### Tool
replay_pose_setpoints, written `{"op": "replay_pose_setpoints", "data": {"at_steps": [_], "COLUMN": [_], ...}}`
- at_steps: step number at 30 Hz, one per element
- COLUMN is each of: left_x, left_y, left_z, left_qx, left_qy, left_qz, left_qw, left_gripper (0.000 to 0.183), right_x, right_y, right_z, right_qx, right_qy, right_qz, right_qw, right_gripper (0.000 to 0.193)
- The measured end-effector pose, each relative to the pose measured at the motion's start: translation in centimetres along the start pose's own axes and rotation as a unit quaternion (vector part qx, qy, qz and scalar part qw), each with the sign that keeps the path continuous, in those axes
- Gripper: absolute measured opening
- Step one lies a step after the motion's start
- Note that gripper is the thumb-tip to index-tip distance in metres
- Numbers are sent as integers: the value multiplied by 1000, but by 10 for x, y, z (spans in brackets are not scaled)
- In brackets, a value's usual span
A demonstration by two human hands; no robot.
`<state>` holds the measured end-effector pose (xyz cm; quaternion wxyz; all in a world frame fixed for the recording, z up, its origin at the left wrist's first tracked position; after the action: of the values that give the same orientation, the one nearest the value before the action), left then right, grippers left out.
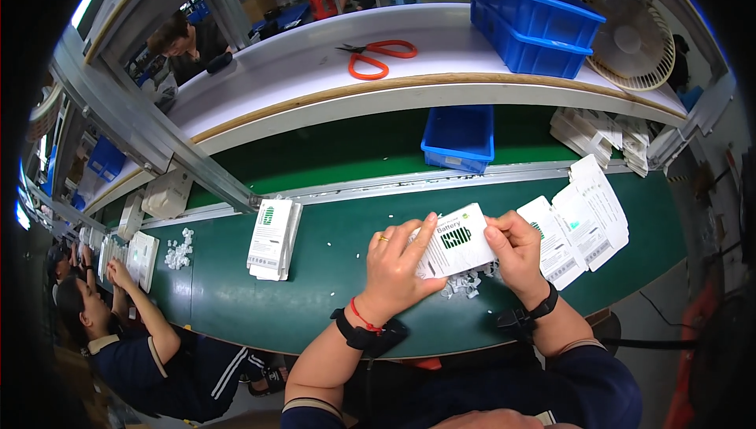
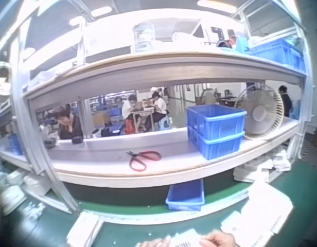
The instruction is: Assembling small white product boxes and inserting small plastic components at an assembly line.
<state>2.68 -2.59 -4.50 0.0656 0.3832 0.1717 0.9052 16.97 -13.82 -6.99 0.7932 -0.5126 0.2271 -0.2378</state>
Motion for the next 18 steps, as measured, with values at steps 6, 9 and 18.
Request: {"op": "replay_pose_setpoints", "data": {"at_steps": [6,9,18], "left_x": [0,-2,-2], "left_y": [4,4,5], "left_z": [2,1,0], "left_qx": [-23,-20,15], "left_qy": [4,-1,3], "left_qz": [-6,-9,1], "left_qw": [1000,1000,1000], "left_gripper": [82,82,84], "right_x": [5,6,1], "right_y": [6,0,-4], "right_z": [3,2,1], "right_qx": [-33,-2,71], "right_qy": [16,34,-14], "right_qz": [56,-1,-63], "right_qw": [998,999,995], "right_gripper": [10,7,24]}}
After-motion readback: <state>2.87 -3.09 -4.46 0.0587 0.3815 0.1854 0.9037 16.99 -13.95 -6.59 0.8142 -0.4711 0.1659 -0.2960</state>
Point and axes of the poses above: each hand's wrist, its own z-axis towards the middle knuckle, its own x-axis out of the back of the hand, y = z × x, the point moved 6 cm from there along z, towards the middle knuckle, and after that the axes turned 2 degrees about -z, right-handed, at the moved point
